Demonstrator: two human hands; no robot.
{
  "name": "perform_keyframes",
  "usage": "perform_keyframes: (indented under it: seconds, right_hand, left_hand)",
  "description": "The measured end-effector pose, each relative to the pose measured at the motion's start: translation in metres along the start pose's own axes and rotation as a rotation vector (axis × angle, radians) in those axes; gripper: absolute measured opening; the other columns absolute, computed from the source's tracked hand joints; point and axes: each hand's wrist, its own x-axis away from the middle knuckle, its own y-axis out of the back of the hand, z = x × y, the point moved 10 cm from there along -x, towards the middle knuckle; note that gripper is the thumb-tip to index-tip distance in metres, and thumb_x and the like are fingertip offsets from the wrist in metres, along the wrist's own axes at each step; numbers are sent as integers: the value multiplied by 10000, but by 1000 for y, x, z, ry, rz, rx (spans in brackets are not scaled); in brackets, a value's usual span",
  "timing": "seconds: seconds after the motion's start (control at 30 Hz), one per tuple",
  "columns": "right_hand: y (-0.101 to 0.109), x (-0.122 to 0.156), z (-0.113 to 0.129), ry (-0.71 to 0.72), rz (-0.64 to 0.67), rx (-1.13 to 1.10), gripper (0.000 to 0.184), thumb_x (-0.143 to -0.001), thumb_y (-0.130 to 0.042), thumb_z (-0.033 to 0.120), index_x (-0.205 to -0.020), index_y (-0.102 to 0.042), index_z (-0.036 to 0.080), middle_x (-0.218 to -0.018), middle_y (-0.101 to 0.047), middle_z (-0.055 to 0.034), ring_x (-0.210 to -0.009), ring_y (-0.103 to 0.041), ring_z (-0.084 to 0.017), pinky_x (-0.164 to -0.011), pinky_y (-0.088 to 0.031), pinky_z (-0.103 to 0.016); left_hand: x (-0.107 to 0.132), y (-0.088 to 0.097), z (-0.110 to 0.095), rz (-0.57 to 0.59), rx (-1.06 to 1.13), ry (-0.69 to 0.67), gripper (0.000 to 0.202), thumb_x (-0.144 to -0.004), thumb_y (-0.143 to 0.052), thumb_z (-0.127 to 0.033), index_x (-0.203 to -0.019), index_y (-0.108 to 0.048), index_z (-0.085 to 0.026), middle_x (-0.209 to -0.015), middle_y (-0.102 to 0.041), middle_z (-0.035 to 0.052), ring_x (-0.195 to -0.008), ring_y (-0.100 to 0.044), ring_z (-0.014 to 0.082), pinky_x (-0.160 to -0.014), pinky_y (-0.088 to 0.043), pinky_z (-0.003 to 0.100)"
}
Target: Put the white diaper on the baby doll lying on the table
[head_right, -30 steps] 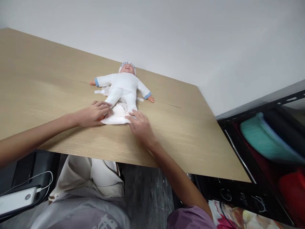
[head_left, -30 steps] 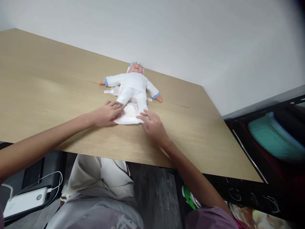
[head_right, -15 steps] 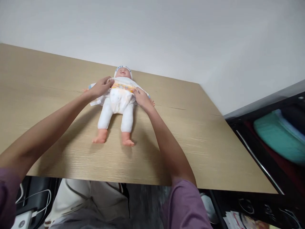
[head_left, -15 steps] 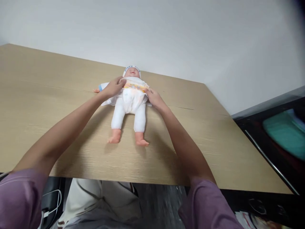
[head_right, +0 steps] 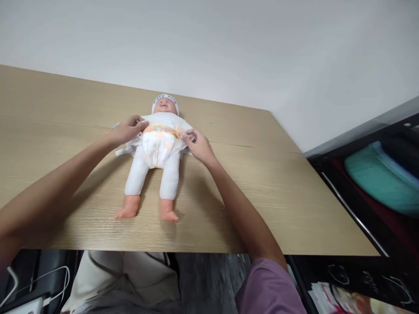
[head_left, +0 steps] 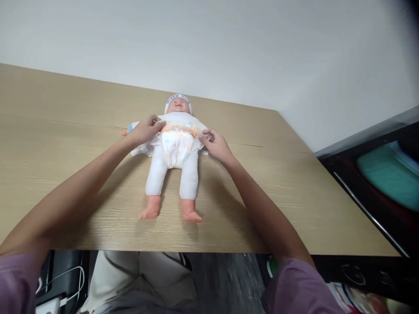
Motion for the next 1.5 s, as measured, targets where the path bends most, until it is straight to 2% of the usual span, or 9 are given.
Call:
perform_keyframes:
  seconds: [0.17,0.33,0.43,0.63,0.9,1.13,1.27,1.37,1.5]
  right_hand:
    - [21,39,3,93,-121,305,312,-1040,-635,535,-1049,-702,230,-1023,-752,-91,-890,-665,-245,-911,-577,-412]
    - [8,53,-3,65,-81,517,168,-1005,-667,407,-1049,-662,245,-1031,-721,-100,-1047,-654,-307,-1014,-534,-459]
    - [7,48,-16,-50,-75,545,201,-993,-696,436,-1031,-649,244,-1017,-713,-96,-1004,-651,-305,-970,-529,-445]
    - [10,46,-34,-257,-30,478,344,-920,-802,545,-854,-619,261,-803,-672,-23,-784,-608,-249,-796,-471,-375]
    - [19,34,-14,-209,17,-154,466,-848,-760,683,-773,-580,260,-723,-544,36,-715,-505,-172,-688,-421,-308]
    - [-37,-4,32,-76,74,-165,440,-943,-703,666,-838,-535,274,-788,-580,22,-770,-578,-185,-739,-506,-319]
    - [-38,11,47,-23,-41,-118,347,-1027,-652,615,-1033,-619,270,-914,-656,-11,-810,-644,-197,-779,-578,-338]
    - [-25,43,70,169,-90,45,394,-1081,-640,569,-1322,-720,266,-1219,-726,-103,-1064,-712,-260,-977,-626,-432]
    - [-25,74,84,381,-72,239,526,-1166,-492,525,-1604,-662,290,-1554,-648,-153,-1481,-597,-347,-1309,-453,-597]
  left_hand:
    - [15,-1,-80,-207,-340,-427,268,-998,-606,-183,-1253,-683,-215,-1337,-732,152,-1298,-622,356,-1158,-480,534]
    - [39,-77,-124,83,-459,-676,305,-1100,-599,-442,-1178,-770,-201,-1340,-749,151,-1337,-613,394,-1185,-457,583]
    - [39,-96,-117,109,-544,-624,441,-1055,-673,-603,-1168,-813,-200,-1373,-756,164,-1362,-587,442,-1169,-432,626]
    - [38,-99,-106,86,-599,-585,515,-961,-788,-628,-1302,-813,-243,-1462,-727,154,-1424,-535,478,-1172,-403,635]
    - [39,-99,-106,98,-619,-548,567,-915,-819,-585,-1358,-773,-234,-1496,-711,153,-1433,-522,481,-1176,-402,638]
    - [36,-100,-103,65,-580,-539,680,-858,-846,-506,-1444,-681,-204,-1493,-700,182,-1429,-531,495,-1182,-405,645]
    - [31,-88,-98,178,-374,-527,789,-796,-900,-477,-1494,-623,-237,-1541,-688,165,-1488,-516,483,-1215,-432,650]
    - [26,-63,-86,292,-122,-502,807,-881,-860,-530,-1580,-554,-268,-1657,-616,148,-1520,-560,388,-1218,-499,537]
    - [10,-9,-33,50,-84,-300,507,-996,-731,-560,-1359,-653,-215,-1464,-706,154,-1326,-666,326,-1111,-559,486]
